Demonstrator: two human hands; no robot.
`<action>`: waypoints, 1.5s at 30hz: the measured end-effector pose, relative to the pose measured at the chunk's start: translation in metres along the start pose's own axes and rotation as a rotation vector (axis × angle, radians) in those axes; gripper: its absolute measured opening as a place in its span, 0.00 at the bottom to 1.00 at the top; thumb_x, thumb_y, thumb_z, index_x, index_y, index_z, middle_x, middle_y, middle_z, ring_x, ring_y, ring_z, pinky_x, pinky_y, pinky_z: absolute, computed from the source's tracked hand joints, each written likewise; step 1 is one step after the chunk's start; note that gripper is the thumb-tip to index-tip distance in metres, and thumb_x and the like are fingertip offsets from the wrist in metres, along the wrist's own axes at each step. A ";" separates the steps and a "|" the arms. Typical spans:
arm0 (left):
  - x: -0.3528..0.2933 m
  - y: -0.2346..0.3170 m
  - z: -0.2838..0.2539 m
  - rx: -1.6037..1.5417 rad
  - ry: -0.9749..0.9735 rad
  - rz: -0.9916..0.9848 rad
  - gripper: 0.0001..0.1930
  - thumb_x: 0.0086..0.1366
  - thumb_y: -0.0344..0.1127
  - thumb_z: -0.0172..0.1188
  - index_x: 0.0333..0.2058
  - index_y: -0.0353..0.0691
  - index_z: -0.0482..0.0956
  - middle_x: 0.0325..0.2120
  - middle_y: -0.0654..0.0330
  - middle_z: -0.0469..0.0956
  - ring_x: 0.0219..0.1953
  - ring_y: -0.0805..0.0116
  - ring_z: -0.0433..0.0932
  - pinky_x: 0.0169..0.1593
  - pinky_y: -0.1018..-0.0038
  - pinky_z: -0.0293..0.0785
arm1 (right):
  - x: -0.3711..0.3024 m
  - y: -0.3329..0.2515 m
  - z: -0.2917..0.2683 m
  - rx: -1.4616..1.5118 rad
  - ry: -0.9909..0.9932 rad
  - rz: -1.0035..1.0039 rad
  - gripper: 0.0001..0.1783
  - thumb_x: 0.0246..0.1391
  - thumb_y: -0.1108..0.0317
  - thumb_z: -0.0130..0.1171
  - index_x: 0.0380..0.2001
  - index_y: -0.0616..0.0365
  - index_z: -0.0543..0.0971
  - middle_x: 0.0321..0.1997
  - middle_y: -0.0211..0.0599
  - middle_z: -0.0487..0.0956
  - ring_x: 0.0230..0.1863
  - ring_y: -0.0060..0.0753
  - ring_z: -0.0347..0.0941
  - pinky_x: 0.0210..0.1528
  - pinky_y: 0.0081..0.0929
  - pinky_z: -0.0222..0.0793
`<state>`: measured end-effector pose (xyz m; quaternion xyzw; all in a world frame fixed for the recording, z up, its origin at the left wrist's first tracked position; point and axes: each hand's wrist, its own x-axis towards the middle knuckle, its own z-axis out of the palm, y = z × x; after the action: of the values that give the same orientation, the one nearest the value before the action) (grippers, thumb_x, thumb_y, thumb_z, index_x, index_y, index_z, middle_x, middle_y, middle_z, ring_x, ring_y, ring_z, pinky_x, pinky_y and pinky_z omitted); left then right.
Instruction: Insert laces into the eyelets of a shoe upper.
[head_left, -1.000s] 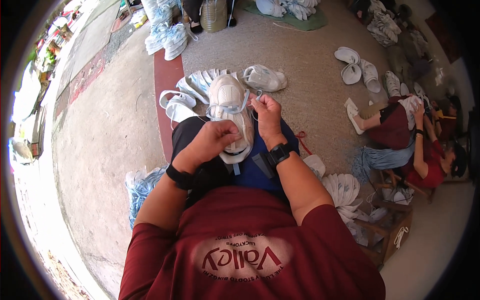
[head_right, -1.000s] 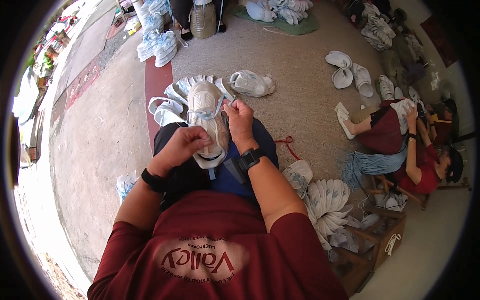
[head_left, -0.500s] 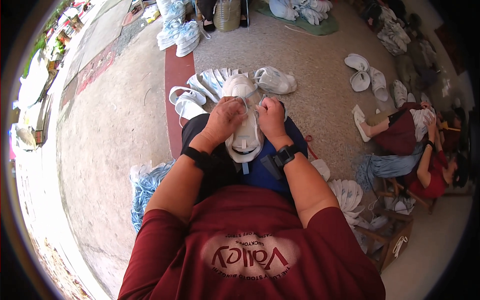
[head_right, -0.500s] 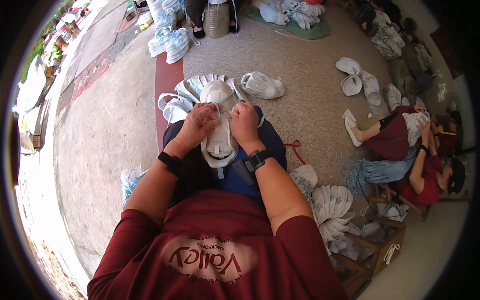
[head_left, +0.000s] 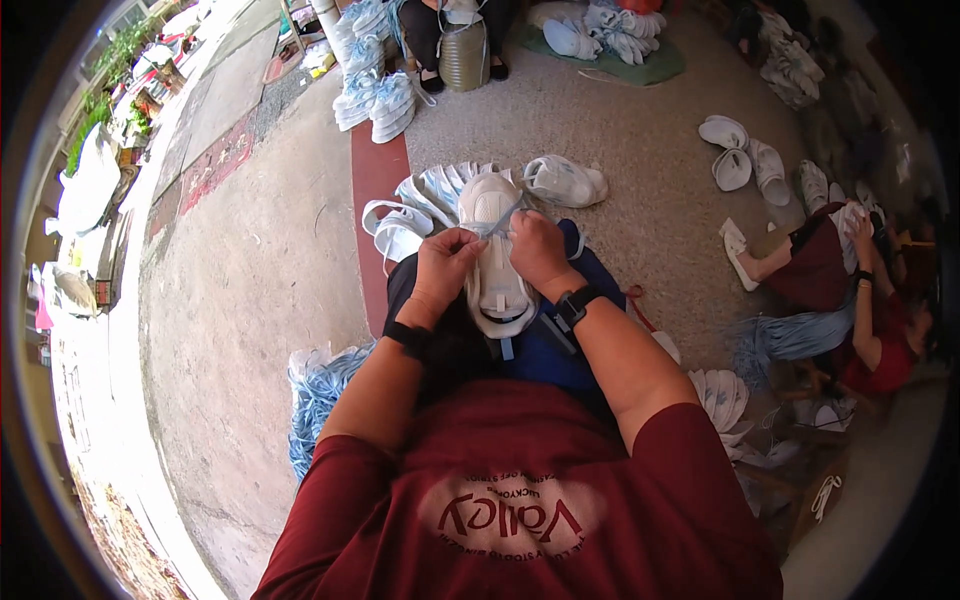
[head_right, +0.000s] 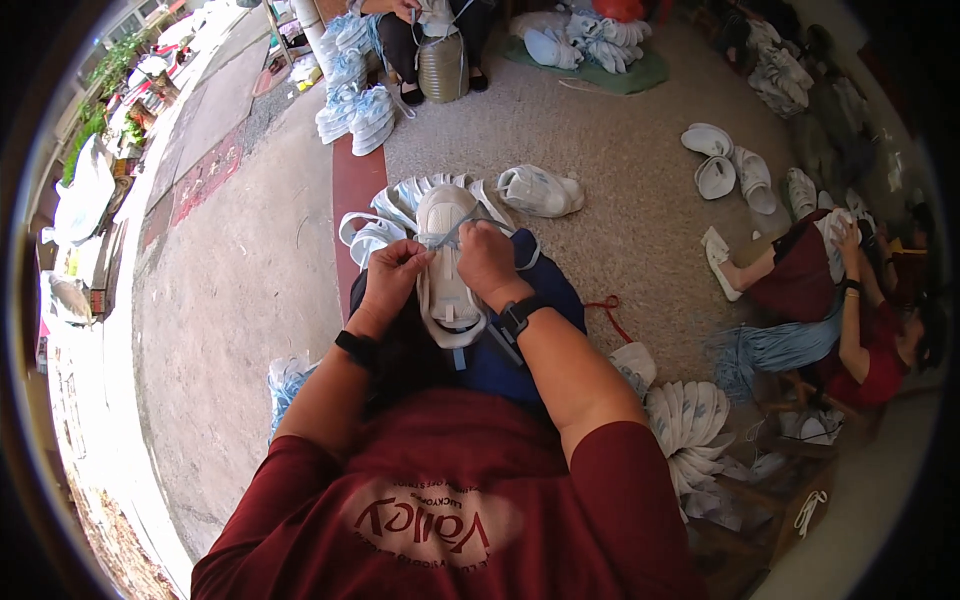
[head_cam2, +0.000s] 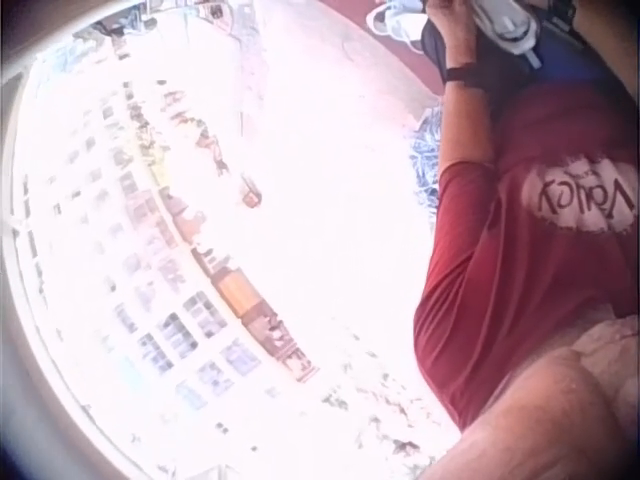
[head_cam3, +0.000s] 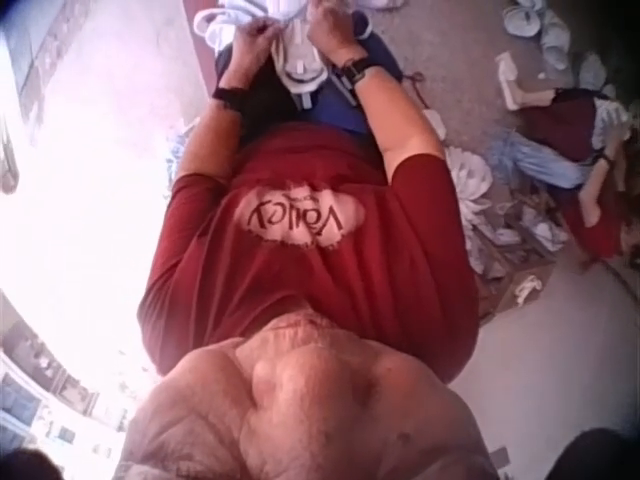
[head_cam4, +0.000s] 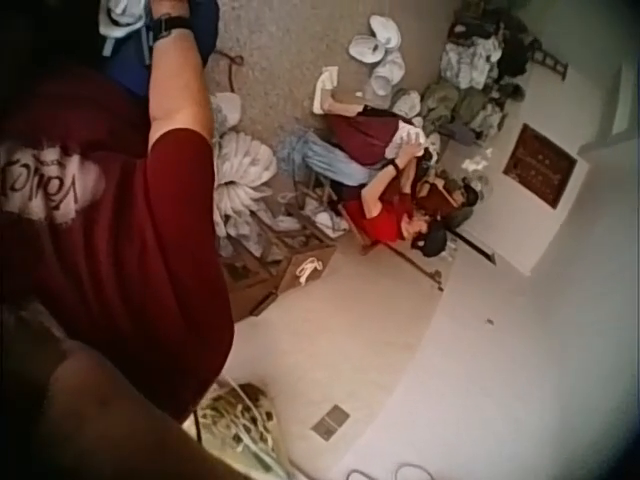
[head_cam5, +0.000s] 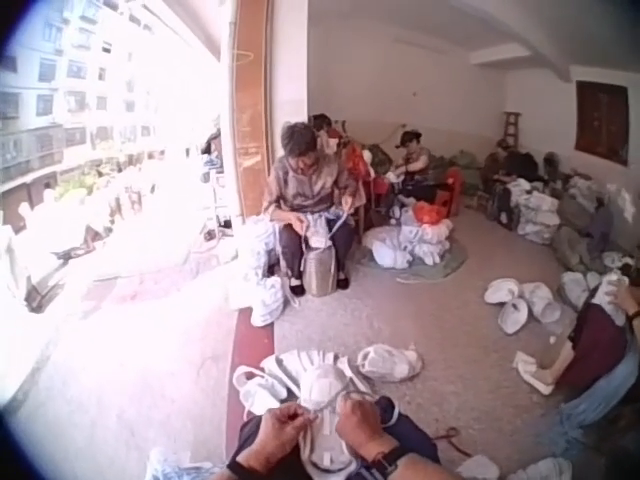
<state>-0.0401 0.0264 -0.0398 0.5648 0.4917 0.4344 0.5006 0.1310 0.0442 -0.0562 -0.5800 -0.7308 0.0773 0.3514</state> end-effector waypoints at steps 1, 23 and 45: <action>0.000 0.003 0.001 0.035 0.009 0.031 0.04 0.57 0.29 0.60 0.26 0.35 0.76 0.19 0.71 0.73 0.22 0.84 0.67 0.27 0.86 0.64 | 0.002 0.003 0.000 -0.007 -0.075 0.029 0.08 0.41 0.71 0.59 0.20 0.61 0.70 0.24 0.47 0.75 0.26 0.51 0.71 0.30 0.43 0.66; 0.014 0.022 0.040 1.108 -0.203 0.500 0.08 0.55 0.36 0.54 0.24 0.39 0.75 0.24 0.54 0.76 0.32 0.57 0.77 0.35 0.64 0.74 | -0.017 0.003 -0.013 0.258 -0.085 0.152 0.04 0.38 0.78 0.51 0.21 0.65 0.75 0.25 0.55 0.74 0.34 0.57 0.70 0.38 0.42 0.67; -0.060 0.015 -0.073 -0.510 0.064 -0.211 0.03 0.62 0.26 0.53 0.33 0.36 0.75 0.25 0.63 0.75 0.26 0.75 0.74 0.28 0.83 0.71 | -0.018 -0.033 -0.016 0.095 0.052 -0.220 0.03 0.43 0.73 0.54 0.25 0.57 0.76 0.25 0.43 0.74 0.31 0.47 0.70 0.39 0.38 0.62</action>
<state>-0.1189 -0.0229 -0.0164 0.3522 0.4378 0.5074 0.6533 0.1164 0.0126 -0.0348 -0.4808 -0.7763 0.0576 0.4037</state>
